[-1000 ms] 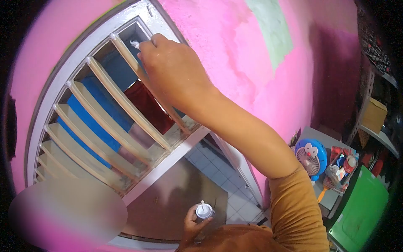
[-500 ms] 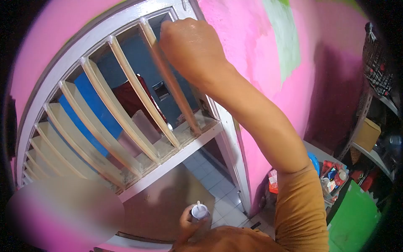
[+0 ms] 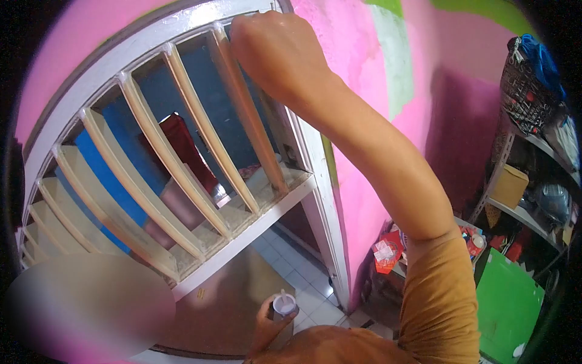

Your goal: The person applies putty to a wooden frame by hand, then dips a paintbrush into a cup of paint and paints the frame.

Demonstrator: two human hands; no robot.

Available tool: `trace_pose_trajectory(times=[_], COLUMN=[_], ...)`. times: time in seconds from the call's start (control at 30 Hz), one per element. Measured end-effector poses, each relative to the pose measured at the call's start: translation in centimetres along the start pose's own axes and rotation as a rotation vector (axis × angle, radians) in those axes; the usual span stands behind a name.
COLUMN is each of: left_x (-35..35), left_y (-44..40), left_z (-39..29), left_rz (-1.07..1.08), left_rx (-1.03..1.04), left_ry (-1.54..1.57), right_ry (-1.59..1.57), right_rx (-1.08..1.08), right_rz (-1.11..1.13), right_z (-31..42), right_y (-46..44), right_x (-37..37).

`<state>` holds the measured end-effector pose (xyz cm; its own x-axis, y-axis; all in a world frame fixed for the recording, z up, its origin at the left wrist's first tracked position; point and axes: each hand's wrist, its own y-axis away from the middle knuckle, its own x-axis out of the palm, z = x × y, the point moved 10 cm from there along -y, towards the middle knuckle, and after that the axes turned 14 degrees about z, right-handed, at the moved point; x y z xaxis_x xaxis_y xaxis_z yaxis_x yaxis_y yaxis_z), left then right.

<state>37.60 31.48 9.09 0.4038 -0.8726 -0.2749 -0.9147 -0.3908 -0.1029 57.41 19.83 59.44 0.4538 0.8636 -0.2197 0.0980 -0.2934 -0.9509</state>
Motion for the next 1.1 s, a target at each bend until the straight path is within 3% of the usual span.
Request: trace_pose_trajectory(times=[0.03,0.1,0.23,0.3,0.5,0.73,0.83,0.97,1.03,1.1], left_x=[-0.1,-0.3,-0.3,-0.1,0.0,0.4,0.3,0.1,0.2,0.0], left_y=[0.1,0.4,0.8,1.0,1.3,1.3,1.4,1.6,1.6,1.6], left_z=[-0.1,0.7,1.8,1.9,2.0,0.9,2.0,2.1,1.0,1.2], left_rz=[-0.002,0.01,0.015,0.018,0.039,0.08,0.062,0.042,0.048,0.031], left_rx=[0.0,-0.013,0.025,0.037,0.024,0.002,0.017,0.023,0.051,0.062], left_ry=[-0.018,0.009,0.076,0.106,0.083,0.108,0.14,0.114,0.104,0.115], right_ry=[0.005,0.018,-0.129,-0.074,-0.048,-0.078,0.026,0.045,0.057,0.062], right_rx=[0.003,0.061,0.082,0.003,-0.009,0.023,0.006,0.021,0.021,0.012], right_rz=[0.006,0.236,0.33,0.138,0.349,0.157,0.328,0.342,0.113,0.154], right_z=[0.2,0.2,-0.9,-0.4,0.4,-1.3,0.3,0.3,-0.3,0.1], right_y=[0.2,0.2,-1.1,-1.5,1.4,1.5,3.8,4.7,4.3,4.5], right_x=[-0.4,0.6,0.8,-0.5,-0.1,-1.1,0.5,0.5,-1.7,-1.6])
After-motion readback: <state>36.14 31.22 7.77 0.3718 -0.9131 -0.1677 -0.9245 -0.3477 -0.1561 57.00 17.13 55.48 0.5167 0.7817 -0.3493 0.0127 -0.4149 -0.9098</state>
